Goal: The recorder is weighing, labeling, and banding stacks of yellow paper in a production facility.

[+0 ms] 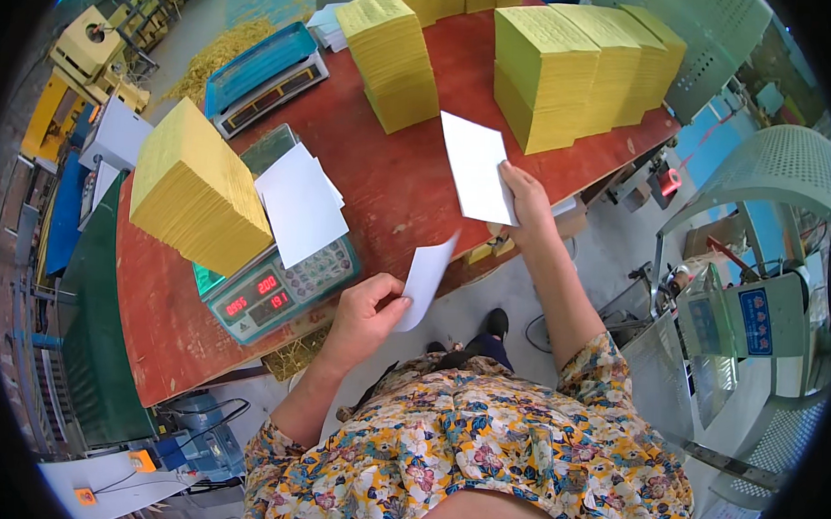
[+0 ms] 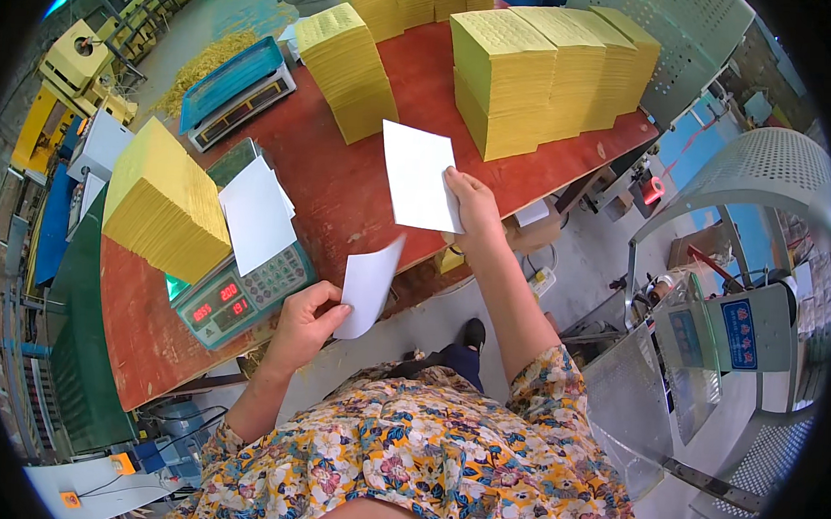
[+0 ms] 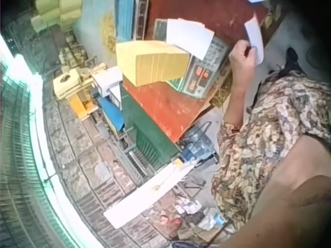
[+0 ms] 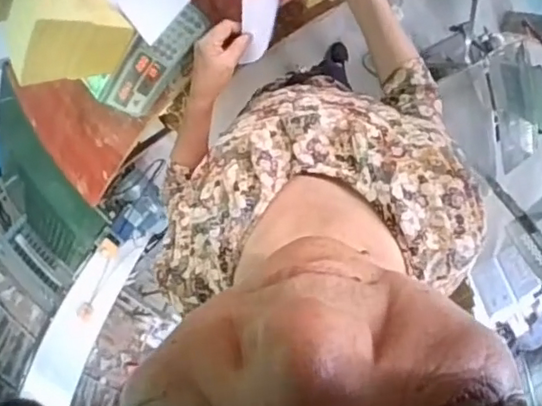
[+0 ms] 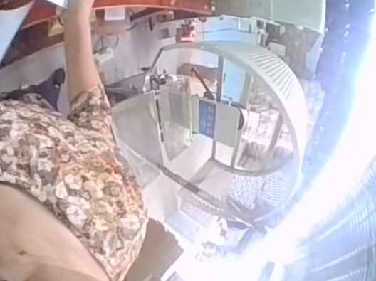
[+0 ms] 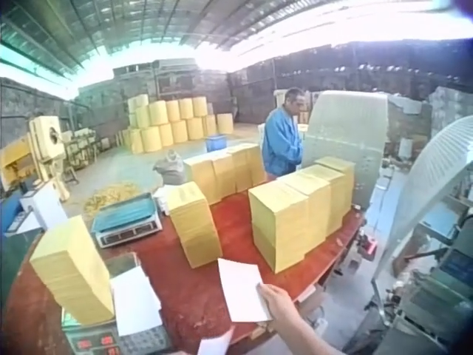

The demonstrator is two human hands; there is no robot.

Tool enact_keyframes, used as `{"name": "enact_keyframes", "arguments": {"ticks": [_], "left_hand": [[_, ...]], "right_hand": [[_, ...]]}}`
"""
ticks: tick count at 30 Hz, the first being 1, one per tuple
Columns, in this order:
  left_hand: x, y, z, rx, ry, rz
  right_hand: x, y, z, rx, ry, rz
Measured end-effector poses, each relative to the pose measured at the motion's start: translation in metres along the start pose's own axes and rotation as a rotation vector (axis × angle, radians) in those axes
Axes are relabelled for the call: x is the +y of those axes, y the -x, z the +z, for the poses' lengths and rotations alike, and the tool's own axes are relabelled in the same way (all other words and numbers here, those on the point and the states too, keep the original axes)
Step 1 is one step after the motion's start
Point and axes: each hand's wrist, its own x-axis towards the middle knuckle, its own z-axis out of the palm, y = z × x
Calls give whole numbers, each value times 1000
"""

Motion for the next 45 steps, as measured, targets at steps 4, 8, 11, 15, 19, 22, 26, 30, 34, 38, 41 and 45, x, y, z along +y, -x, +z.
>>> {"name": "enact_keyframes", "arguments": {"ticks": [4, 8, 11, 15, 19, 22, 26, 30, 34, 38, 41, 45], "left_hand": [[2, 5, -6, 48, -44, 67], [3, 11, -12, 74, -45, 37], [15, 12, -21, 106, -131, 145], [60, -9, -46, 155, -227, 278], [114, -68, -82, 381, -306, 525], [139, -154, -100, 526, 242, 491], [130, -301, -143, 483, 652, 398], [70, -398, -175, 649, 529, 98], [43, -429, -161, 752, 219, 56], [33, -429, -157, 803, -94, 53], [31, -425, -164, 820, -250, 53], [40, -424, -155, 770, -476, 84]], "right_hand": [[7, 9, 11, -113, -317, 78], [9, 13, 16, -160, -390, 128], [11, 10, 18, -240, -432, 136], [25, -15, 12, -115, -93, 22], [33, -44, -18, 61, 842, -324], [26, -55, -34, 161, 1300, -525], [18, -69, -30, 141, 1205, -632], [15, -73, -27, 33, 1157, -613], [6, -74, -37, 23, 1103, -624], [5, -79, -43, -11, 1032, -624], [5, -80, -46, -83, 850, -481], [-11, -92, -46, -197, 344, -71]]}}
